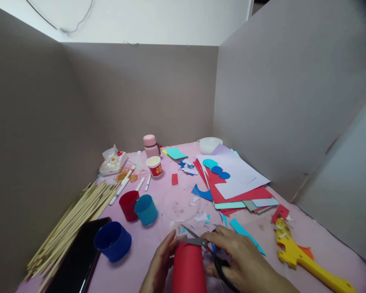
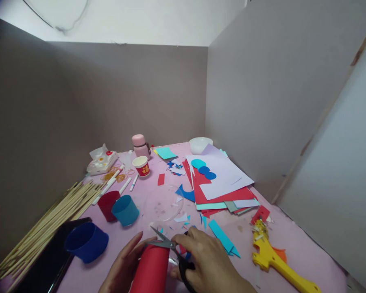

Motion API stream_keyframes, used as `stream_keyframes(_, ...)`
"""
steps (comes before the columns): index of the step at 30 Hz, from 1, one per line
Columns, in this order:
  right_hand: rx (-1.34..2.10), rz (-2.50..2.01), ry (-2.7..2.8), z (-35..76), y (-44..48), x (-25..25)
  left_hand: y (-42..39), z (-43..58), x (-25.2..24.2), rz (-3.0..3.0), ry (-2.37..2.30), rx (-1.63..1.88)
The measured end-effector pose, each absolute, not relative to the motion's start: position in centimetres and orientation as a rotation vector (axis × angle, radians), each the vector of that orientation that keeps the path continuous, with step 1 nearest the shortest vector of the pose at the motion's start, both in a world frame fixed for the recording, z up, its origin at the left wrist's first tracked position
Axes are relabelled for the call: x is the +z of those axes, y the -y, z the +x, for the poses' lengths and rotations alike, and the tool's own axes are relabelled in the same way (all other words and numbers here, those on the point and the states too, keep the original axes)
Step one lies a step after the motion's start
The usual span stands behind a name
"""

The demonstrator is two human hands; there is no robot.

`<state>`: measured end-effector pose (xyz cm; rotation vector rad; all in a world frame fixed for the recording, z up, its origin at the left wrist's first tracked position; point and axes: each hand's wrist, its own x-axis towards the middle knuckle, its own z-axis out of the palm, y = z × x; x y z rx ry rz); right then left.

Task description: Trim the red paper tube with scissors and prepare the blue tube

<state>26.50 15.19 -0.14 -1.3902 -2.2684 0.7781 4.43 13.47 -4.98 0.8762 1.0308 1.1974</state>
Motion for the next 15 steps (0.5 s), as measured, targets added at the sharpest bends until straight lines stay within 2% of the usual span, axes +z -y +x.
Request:
stream_keyframes(8,0.748,-1.403,2.294,26.7,-15.1,0.2,-13.5,4.2,-6.6,0.832,-1.027,1.229)
stream_keyframes(15,0.697,-1.395,2.296,26.8,-15.3,-0.3,-11.7,5.3,-5.7,0.963,-0.944,1.371)
